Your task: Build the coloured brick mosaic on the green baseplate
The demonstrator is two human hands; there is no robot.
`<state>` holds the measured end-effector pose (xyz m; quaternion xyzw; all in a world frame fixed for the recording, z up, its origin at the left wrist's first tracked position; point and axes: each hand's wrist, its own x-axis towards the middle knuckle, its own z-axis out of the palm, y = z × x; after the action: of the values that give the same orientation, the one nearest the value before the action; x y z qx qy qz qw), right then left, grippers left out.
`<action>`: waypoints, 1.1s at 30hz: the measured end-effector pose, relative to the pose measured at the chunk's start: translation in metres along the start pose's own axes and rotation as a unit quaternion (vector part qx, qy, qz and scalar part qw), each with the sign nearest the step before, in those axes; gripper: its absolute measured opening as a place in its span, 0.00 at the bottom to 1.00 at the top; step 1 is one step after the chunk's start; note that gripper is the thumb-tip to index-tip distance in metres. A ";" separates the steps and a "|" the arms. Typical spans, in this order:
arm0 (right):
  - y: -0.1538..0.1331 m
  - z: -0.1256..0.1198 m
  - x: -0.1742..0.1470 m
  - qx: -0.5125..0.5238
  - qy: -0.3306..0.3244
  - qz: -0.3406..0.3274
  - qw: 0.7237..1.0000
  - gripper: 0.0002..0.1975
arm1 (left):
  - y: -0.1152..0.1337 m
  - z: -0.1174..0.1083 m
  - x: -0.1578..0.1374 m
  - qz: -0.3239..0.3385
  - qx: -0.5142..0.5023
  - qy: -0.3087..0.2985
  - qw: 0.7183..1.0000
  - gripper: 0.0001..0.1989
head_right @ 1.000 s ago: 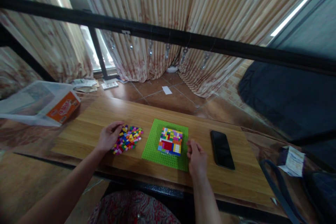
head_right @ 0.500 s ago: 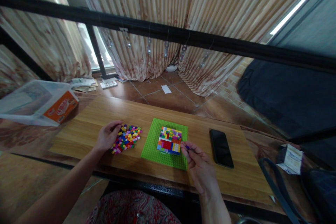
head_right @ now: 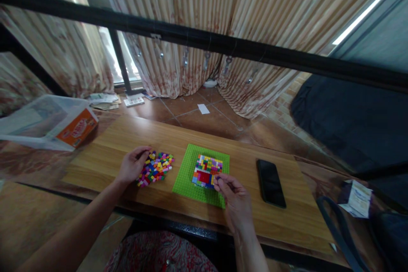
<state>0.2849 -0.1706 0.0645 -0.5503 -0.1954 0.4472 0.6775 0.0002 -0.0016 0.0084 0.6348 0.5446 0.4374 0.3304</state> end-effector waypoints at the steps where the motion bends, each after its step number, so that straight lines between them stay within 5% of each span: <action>1: 0.001 0.001 0.000 -0.001 -0.002 -0.002 1.000 0.13 | 0.000 0.000 0.000 0.001 -0.003 0.003 1.000 0.15; 8: 0.005 0.002 -0.001 -0.036 -0.011 -0.024 0.999 0.14 | -0.001 0.001 0.000 0.001 -0.011 0.009 1.000 0.14; 19: 0.005 -0.002 -0.001 -0.283 0.010 -0.115 0.952 0.22 | 0.002 0.001 -0.002 0.002 -0.007 0.006 1.000 0.14; 33: 0.012 -0.002 -0.003 -0.246 -0.005 -0.089 0.965 0.21 | -0.002 0.001 -0.001 0.005 -0.008 0.001 1.000 0.14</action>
<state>0.2803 -0.1740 0.0533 -0.6780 -0.3509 0.3266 0.5572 0.0001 -0.0024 0.0062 0.6341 0.5383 0.4444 0.3327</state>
